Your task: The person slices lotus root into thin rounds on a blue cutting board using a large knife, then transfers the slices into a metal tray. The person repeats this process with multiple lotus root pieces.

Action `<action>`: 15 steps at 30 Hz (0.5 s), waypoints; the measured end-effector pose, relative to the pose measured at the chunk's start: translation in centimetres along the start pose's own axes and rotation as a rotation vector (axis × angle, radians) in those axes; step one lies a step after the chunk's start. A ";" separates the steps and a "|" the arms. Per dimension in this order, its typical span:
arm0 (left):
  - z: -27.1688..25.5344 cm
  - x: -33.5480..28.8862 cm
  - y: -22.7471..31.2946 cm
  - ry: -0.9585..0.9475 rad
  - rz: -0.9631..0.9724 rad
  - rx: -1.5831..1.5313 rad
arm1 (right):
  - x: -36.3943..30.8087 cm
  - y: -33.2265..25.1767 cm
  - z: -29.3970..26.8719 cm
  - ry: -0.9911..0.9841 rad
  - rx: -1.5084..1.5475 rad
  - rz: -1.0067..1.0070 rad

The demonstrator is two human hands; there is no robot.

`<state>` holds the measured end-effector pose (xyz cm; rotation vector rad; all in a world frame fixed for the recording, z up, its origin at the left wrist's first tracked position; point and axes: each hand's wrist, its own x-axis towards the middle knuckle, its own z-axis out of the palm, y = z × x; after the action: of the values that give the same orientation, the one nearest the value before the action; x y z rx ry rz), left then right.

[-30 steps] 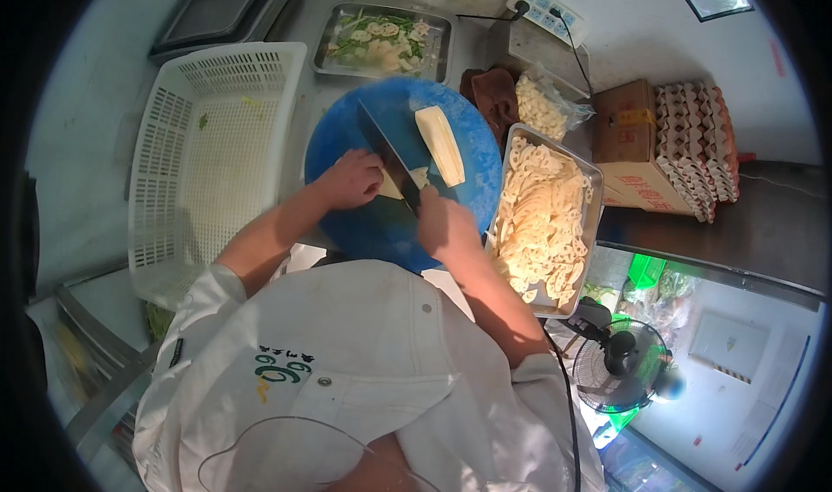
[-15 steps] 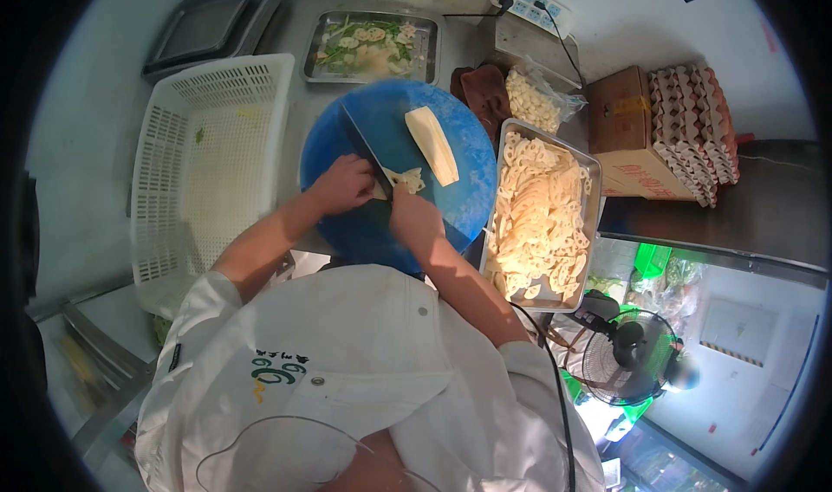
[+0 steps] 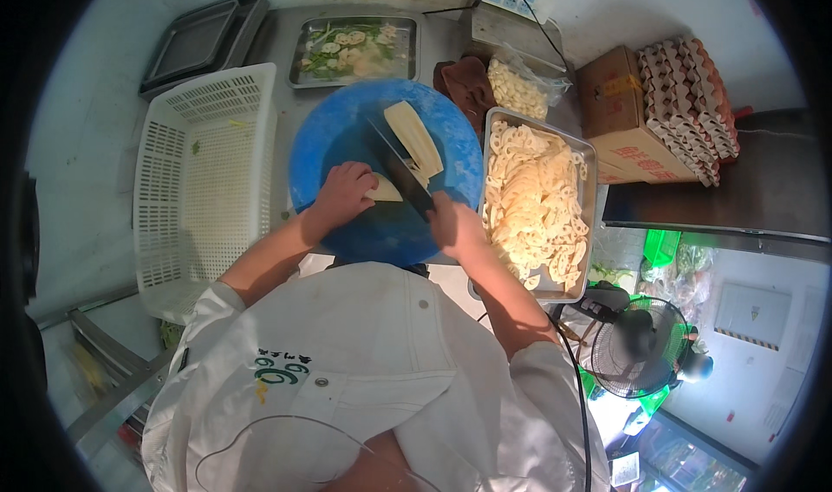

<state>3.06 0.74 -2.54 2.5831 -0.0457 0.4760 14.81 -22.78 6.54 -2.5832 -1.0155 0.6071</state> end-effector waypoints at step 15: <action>-1.8 1.5 -1.1 -0.213 0.156 0.057 | -1.6 -2.9 -3.1 -0.135 -0.165 -0.050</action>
<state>4.00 2.71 -1.11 2.6885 -0.3134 0.2583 13.62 -22.23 10.91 -2.6778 -1.2175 0.7215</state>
